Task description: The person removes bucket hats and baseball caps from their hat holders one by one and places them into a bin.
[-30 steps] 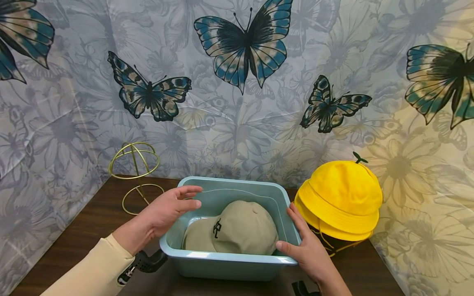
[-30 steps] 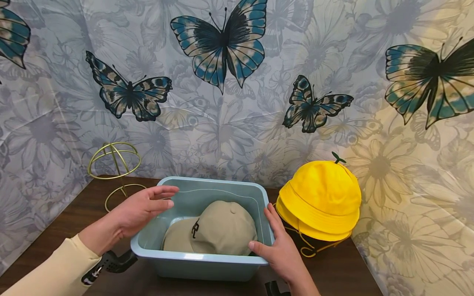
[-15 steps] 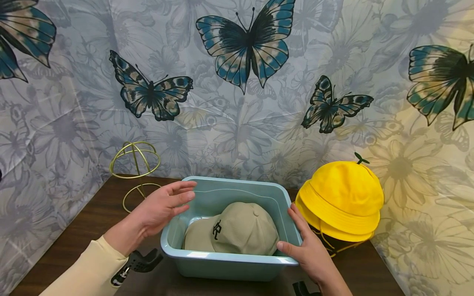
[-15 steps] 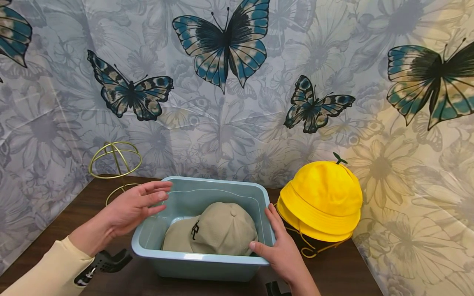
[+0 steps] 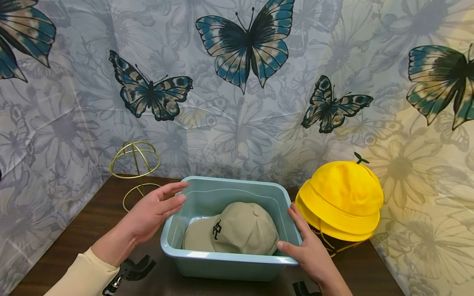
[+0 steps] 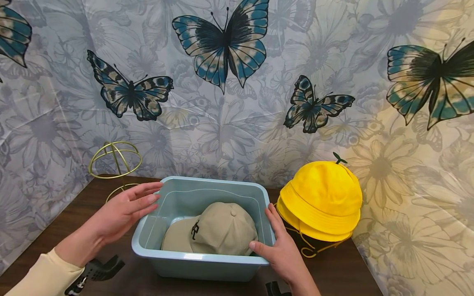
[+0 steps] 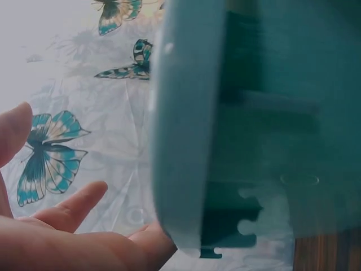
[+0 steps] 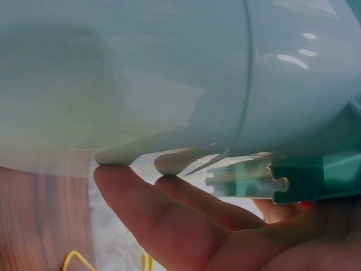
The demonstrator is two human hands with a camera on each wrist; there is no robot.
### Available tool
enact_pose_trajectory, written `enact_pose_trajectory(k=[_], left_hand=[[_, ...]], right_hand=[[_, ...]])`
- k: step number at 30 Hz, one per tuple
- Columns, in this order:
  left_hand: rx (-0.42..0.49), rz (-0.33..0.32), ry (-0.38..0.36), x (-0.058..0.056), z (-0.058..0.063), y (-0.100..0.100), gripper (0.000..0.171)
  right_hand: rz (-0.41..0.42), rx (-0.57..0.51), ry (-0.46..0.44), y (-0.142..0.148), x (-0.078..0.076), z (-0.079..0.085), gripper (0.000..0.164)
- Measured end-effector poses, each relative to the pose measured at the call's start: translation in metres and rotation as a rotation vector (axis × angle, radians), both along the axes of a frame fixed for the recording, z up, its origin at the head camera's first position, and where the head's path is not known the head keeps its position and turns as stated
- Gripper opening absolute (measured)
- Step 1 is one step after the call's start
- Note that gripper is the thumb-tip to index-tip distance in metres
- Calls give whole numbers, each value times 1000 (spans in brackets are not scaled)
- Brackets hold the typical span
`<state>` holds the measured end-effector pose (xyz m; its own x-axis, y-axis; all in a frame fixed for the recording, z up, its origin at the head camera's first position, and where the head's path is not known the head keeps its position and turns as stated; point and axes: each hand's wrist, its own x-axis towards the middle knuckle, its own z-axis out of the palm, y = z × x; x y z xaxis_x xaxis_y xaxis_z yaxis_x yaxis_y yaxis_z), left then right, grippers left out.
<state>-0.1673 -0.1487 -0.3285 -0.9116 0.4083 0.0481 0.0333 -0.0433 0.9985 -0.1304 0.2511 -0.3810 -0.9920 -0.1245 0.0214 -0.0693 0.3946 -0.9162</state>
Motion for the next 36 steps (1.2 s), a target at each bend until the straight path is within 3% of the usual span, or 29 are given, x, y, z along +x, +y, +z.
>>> enact_pose_trajectory(k=[4, 11, 18, 24, 36], left_hand=[[-38, 26, 46, 6, -3, -2, 63], [-68, 91, 64, 15, -8, -7, 64], [-88, 73, 97, 21, -31, -7, 65], [-115, 112, 131, 26, -51, -4, 70], [-152, 172, 150, 32, -70, -1, 73]], right_hand=[[-2, -1, -1, 0, 0, 0, 91], [12, -5, 1, 0, -1, 2, 91], [0, 4, -9, 0, 0, 1, 92], [-2, -4, -24, 0, -1, 1, 92], [-6, -21, -20, 0, -1, 0, 91]])
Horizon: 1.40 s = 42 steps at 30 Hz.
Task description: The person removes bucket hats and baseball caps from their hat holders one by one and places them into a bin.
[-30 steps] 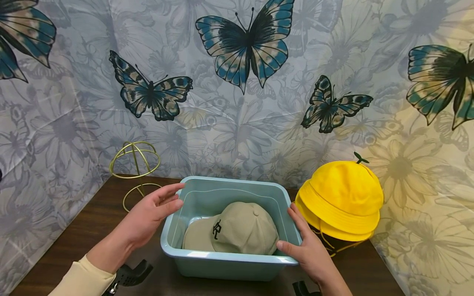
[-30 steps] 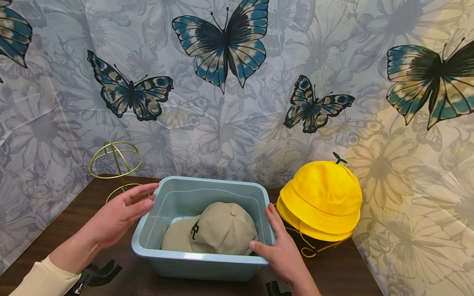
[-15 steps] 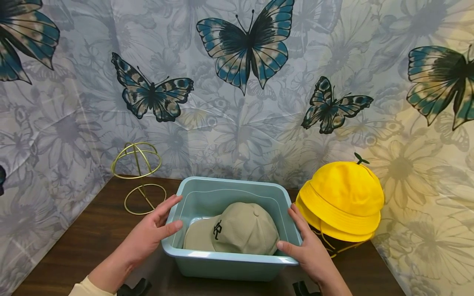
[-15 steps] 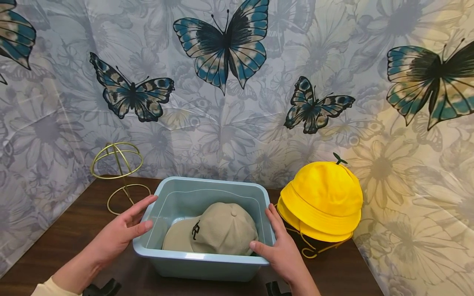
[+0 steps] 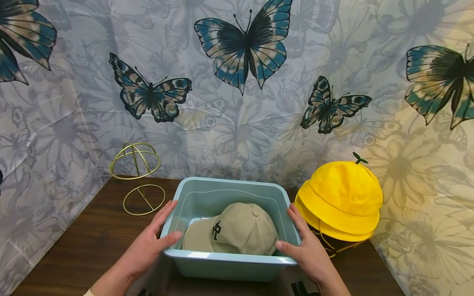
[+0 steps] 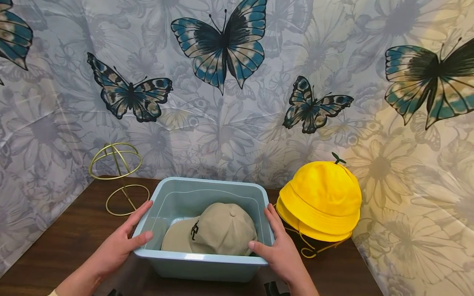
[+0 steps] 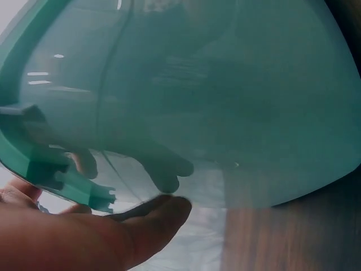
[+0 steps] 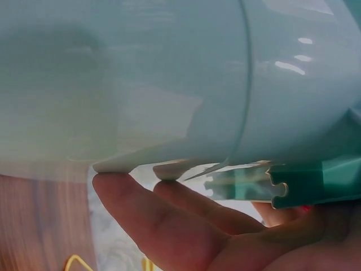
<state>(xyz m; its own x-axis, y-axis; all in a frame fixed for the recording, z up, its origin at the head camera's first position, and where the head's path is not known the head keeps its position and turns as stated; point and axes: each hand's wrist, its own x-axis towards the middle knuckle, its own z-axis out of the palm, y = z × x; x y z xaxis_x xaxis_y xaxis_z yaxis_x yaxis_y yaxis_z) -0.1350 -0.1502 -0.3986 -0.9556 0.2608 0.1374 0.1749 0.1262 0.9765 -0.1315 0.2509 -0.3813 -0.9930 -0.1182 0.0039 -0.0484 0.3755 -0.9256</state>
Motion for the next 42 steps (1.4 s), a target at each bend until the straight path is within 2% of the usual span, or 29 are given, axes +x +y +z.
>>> enact_pose_trajectory(k=[7, 14, 30, 37, 42], left_hand=[[40, 20, -8, 0, -3, 0, 70], [48, 5, -1, -3, -7, 3, 69], [135, -3, -64, -1, -17, 7, 68], [176, -44, -44, 0, -20, 5, 66], [189, -40, -29, -2, -17, 3, 65]], right_hand=[[-4, 6, 5, -5, -2, 0, 92], [-24, 44, 9, -6, -2, 0, 93], [-32, 67, -3, -3, -1, -4, 93], [-36, 90, -15, -2, 1, -5, 93], [-26, 89, 18, -4, -3, -2, 91]])
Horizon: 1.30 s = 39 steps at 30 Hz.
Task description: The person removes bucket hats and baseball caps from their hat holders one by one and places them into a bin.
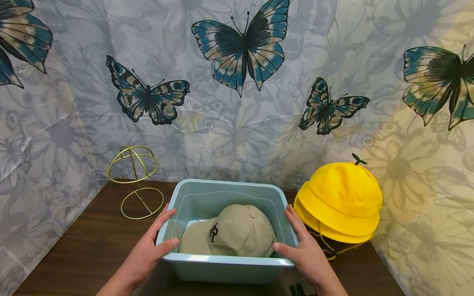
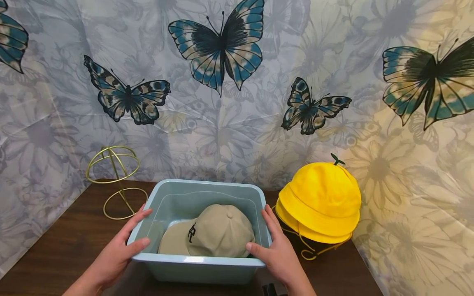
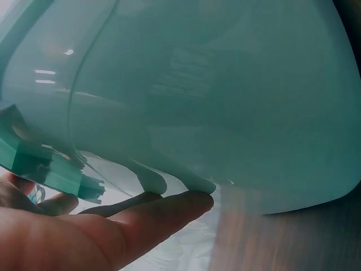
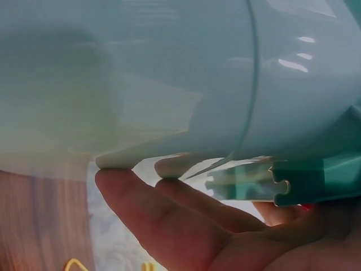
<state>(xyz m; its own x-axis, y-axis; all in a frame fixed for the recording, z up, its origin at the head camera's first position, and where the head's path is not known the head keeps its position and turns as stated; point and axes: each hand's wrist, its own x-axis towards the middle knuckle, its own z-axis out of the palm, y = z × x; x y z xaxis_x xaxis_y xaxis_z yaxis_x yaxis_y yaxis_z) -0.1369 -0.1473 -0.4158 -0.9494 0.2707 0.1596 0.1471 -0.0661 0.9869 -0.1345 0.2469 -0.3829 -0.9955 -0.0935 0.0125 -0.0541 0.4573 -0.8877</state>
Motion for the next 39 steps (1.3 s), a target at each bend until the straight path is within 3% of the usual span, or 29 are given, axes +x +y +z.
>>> enact_pose_trajectory(k=[7, 16, 20, 24, 29, 34, 37, 39], left_hand=[[-8, 2, 9, -4, 1, 1, 67], [-14, 22, -6, -5, -1, 3, 69], [-13, 39, -12, -5, 0, 3, 70], [-19, 45, -12, -4, 2, 2, 69], [-29, 46, -17, -3, 3, 1, 69], [-40, 45, -23, -3, 3, 1, 69], [-44, 44, -18, -2, 3, 0, 69], [-46, 48, -19, -2, 4, -1, 69]], right_hand=[[7, -14, 8, 2, -2, 2, 90], [-24, 119, 79, 14, 4, 16, 83], [-53, 108, 101, 29, 9, 32, 81], [-60, 75, 189, 51, 17, 50, 81], [-10, -121, 267, 83, 20, 69, 81], [107, -269, 329, 119, 18, 88, 80], [151, -240, 357, 142, 13, 102, 78], [147, -123, 363, 158, 5, 114, 78]])
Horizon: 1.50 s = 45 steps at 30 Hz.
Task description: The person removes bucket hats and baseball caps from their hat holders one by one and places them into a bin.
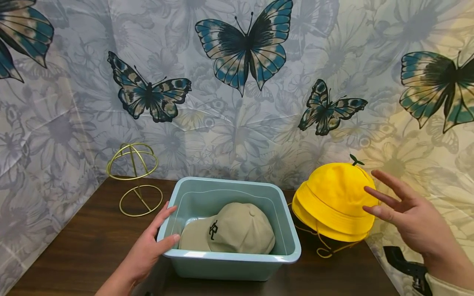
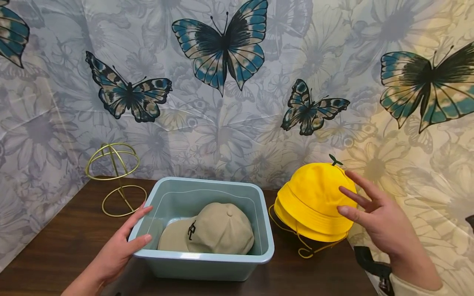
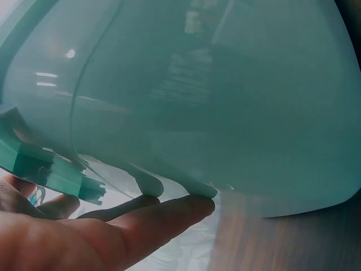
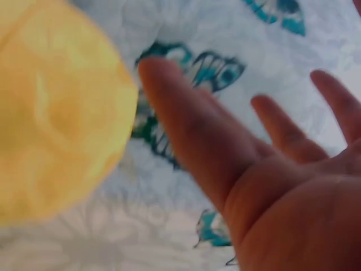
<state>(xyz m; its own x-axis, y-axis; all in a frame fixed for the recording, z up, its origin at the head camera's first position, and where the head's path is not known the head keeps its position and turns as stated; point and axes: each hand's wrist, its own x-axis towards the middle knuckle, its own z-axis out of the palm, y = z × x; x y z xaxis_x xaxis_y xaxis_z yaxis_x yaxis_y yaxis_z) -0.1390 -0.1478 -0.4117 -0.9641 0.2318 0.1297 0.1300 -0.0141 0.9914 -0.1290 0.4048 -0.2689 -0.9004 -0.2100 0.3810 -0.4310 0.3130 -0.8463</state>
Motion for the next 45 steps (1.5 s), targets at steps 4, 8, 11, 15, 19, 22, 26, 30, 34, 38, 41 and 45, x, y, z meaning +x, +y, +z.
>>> enact_pose_trajectory(k=[4, 8, 11, 15, 19, 22, 26, 30, 34, 38, 41, 45], left_hand=[[-1, 0, -2, 0, 2, 0, 69], [2, 1, -3, 0, 2, -1, 69], [8, -2, -1, 0, 1, -1, 68], [12, -6, -5, 0, 1, 0, 68], [11, -5, -10, 0, 1, -1, 68], [11, -7, -5, 1, 1, -1, 68], [10, -9, 2, 1, 1, -1, 68], [5, -10, 0, 0, 0, 0, 69], [7, -8, -10, 1, -1, -1, 69], [15, -13, -2, 0, -1, -1, 69], [17, -18, 7, 0, 0, -1, 68], [8, -17, 4, 0, -1, -1, 68]], right_hand=[[-80, 292, 0, 27, -20, 22, 84], [-81, 434, -40, 47, -39, 38, 88], [-85, 494, -86, 59, -50, 46, 87], [-110, 562, -138, 70, -64, 53, 85], [-118, 590, -197, 74, -77, 59, 84], [-88, 546, -264, 74, -86, 63, 82], [-39, 482, -343, 73, -95, 66, 80], [-17, 454, -406, 70, -103, 67, 78], [-19, 461, -443, 65, -110, 66, 79], [-30, 479, -462, 60, -117, 64, 82], [-31, 492, -474, 57, -120, 64, 83], [-40, 512, -484, 55, -124, 63, 80]])
